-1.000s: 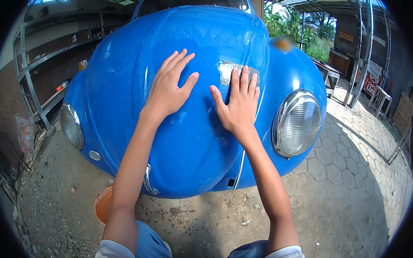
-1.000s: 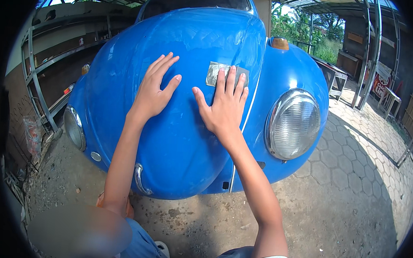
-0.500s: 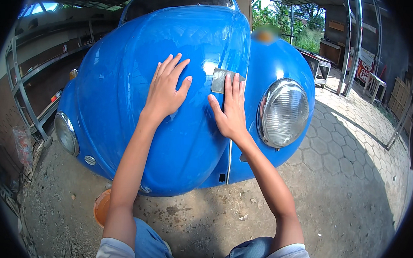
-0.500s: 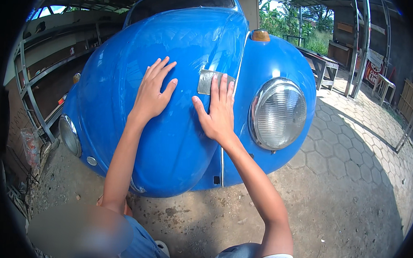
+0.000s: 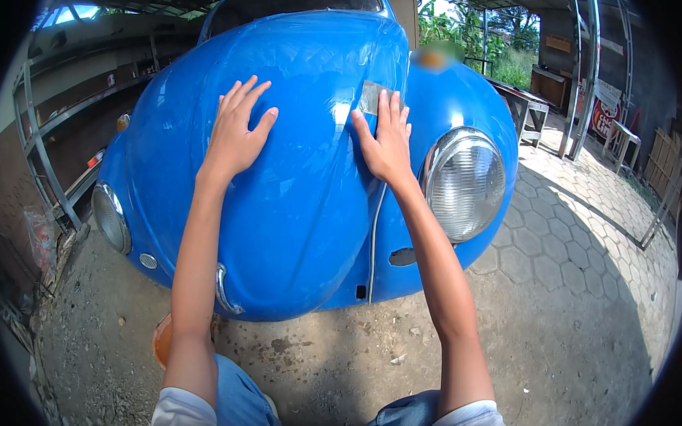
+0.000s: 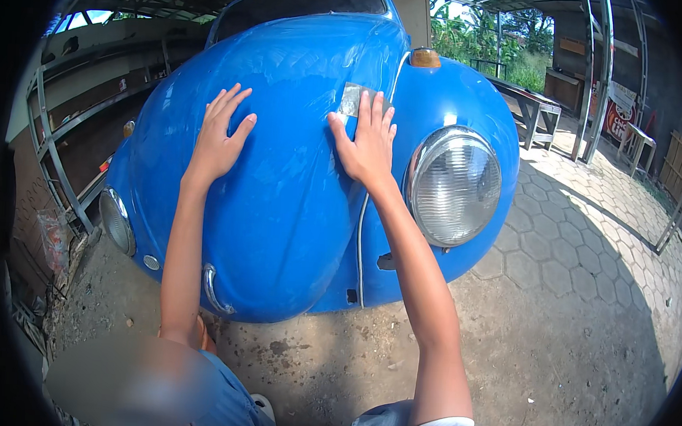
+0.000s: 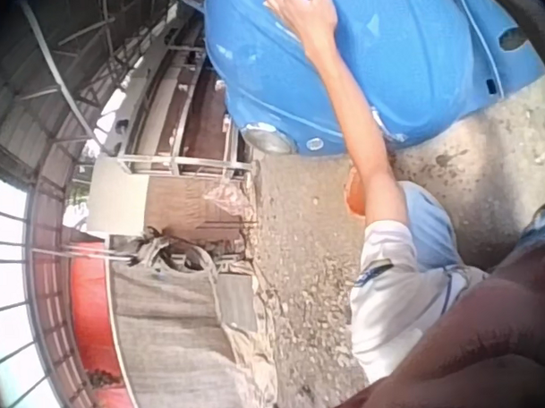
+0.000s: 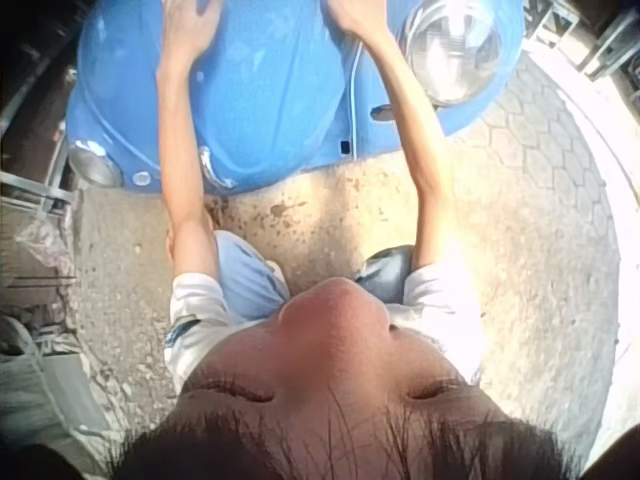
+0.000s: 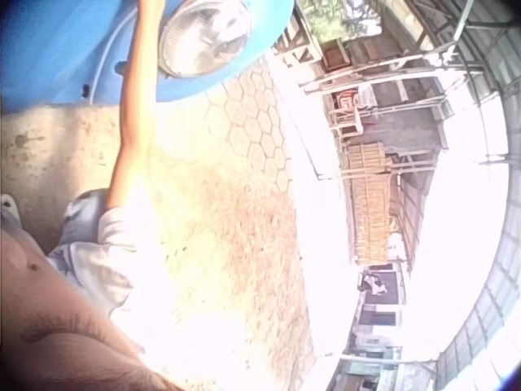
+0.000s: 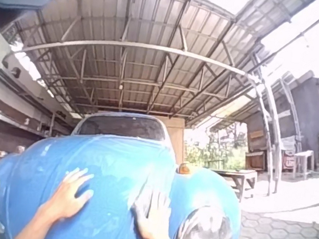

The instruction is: The person wets a piece of sandpaper in a bucket of water and rubs it across the front panels and hood of a car by hand.

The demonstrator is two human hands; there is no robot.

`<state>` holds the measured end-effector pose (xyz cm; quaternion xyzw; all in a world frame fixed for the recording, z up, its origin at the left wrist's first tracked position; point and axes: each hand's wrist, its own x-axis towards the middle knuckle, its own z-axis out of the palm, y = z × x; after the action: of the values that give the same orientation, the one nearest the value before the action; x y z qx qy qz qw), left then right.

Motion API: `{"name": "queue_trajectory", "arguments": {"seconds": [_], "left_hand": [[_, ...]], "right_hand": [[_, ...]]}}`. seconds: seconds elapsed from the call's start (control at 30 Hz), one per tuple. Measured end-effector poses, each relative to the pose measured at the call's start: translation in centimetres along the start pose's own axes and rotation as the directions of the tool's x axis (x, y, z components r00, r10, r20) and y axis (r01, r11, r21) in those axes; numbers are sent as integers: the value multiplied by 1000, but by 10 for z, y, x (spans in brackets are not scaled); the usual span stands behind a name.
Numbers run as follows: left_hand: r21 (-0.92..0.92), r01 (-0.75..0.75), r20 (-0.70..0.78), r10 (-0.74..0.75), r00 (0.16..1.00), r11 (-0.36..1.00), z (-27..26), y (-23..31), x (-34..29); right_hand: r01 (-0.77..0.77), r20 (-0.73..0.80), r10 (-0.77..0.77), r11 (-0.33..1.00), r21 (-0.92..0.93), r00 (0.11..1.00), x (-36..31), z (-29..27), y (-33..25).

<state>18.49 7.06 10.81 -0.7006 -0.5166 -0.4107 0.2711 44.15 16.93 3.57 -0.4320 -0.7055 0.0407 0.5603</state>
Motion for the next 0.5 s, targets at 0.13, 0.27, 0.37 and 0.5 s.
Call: {"name": "queue_trajectory", "arguments": {"seconds": [0.13, 0.27, 0.37, 0.5], "left_hand": [[-79, 29, 30, -27, 999, 996, -13, -9, -7], [-59, 16, -54, -19, 998, 998, -31, -36, -12], [-56, 26, -65, -30, 997, 998, -33, -44, -15], [-101, 90, -54, -96, 994, 991, -36, -61, -20]], "right_hand": [[58, -54, -63, 994, -96, 997, -4, 21, -32], [411, 97, -400, 866, -285, 911, -96, 52, -81], [440, 61, -445, 839, -320, 893, -63, 52, -83], [94, 12, -95, 961, -260, 995, 42, 38, -84]]}}
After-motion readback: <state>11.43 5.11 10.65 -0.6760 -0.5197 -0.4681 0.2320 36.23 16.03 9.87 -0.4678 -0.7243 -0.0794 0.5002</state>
